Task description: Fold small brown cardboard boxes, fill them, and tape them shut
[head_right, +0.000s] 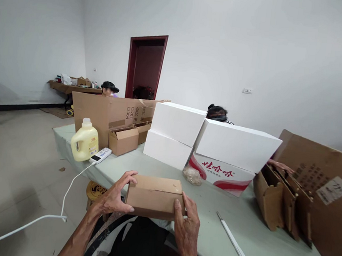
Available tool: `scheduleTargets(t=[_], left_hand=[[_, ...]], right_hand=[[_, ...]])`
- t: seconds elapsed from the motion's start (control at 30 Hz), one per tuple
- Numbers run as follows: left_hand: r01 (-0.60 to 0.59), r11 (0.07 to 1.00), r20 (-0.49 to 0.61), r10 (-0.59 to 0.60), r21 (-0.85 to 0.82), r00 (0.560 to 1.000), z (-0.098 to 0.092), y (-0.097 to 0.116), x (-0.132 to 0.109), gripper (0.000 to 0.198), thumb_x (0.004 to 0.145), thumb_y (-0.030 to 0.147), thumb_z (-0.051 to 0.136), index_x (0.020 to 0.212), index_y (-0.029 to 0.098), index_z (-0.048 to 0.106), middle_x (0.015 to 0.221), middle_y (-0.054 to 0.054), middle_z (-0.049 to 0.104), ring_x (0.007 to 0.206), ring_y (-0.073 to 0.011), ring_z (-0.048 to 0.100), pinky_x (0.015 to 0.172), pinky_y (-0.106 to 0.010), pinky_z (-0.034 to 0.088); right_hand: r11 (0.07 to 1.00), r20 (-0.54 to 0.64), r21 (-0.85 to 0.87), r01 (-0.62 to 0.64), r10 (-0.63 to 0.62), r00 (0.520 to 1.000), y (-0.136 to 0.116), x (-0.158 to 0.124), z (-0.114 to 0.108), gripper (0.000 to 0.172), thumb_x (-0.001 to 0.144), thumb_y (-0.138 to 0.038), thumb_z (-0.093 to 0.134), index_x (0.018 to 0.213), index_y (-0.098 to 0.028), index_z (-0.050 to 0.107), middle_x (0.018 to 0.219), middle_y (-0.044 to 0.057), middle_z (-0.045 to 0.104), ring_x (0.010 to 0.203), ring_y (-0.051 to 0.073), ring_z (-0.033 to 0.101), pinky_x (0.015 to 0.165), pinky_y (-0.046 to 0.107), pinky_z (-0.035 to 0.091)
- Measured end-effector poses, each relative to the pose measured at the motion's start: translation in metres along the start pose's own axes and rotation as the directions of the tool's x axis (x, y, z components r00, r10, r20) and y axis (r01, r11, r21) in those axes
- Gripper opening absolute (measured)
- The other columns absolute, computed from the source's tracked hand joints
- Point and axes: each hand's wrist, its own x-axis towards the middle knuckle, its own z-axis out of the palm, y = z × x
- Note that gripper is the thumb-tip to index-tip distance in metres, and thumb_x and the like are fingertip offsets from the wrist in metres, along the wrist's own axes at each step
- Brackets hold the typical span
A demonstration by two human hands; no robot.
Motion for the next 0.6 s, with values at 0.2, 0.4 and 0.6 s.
scheduleTargets(t=[0.2, 0.4, 0.6], left_hand=[[-0.004, 1.0, 0.01, 0.004, 0.016, 1.0, 0.0009, 0.0014, 0.0007, 0.07, 0.056, 0.013, 0.092, 0.115, 0.024, 0.058, 0.166, -0.014, 0.034, 0.156, -0.0382, 0.034, 0.128, -0.054, 0.03], [0.011, 1.0, -0.036, -0.011, -0.011, 0.999, 0.0041, 0.0042, 0.001, 0.078, 0.055, 0.014, 0.094, 0.122, 0.025, 0.056, 0.169, -0.014, 0.029, 0.158, -0.038, 0.032, 0.128, -0.054, 0.029], [0.037, 0.999, -0.052, -0.038, -0.014, 0.998, 0.0077, -0.0003, 0.0038, 0.074, 0.053, 0.014, 0.095, 0.116, 0.023, 0.056, 0.168, -0.016, 0.031, 0.157, -0.0385, 0.033, 0.127, -0.053, 0.03]], right_hand=[[0.997, -0.031, 0.045, -0.067, 0.068, 0.997, 0.0006, 0.0047, 0.0004, 0.058, 0.088, -0.065, 0.064, 0.122, -0.019, 0.077, 0.128, 0.014, 0.073, 0.118, 0.032, 0.066, 0.093, 0.042, 0.057], [0.994, -0.087, 0.071, -0.08, 0.086, 0.993, -0.0002, 0.007, 0.0, 0.055, 0.082, -0.064, 0.07, 0.11, -0.019, 0.081, 0.12, 0.012, 0.075, 0.11, 0.031, 0.067, 0.086, 0.04, 0.058], [0.993, -0.105, 0.072, -0.09, 0.097, 0.99, -0.0013, 0.0087, 0.0015, 0.055, 0.08, -0.066, 0.071, 0.104, -0.018, 0.081, 0.117, 0.013, 0.075, 0.106, 0.03, 0.068, 0.078, 0.036, 0.058]])
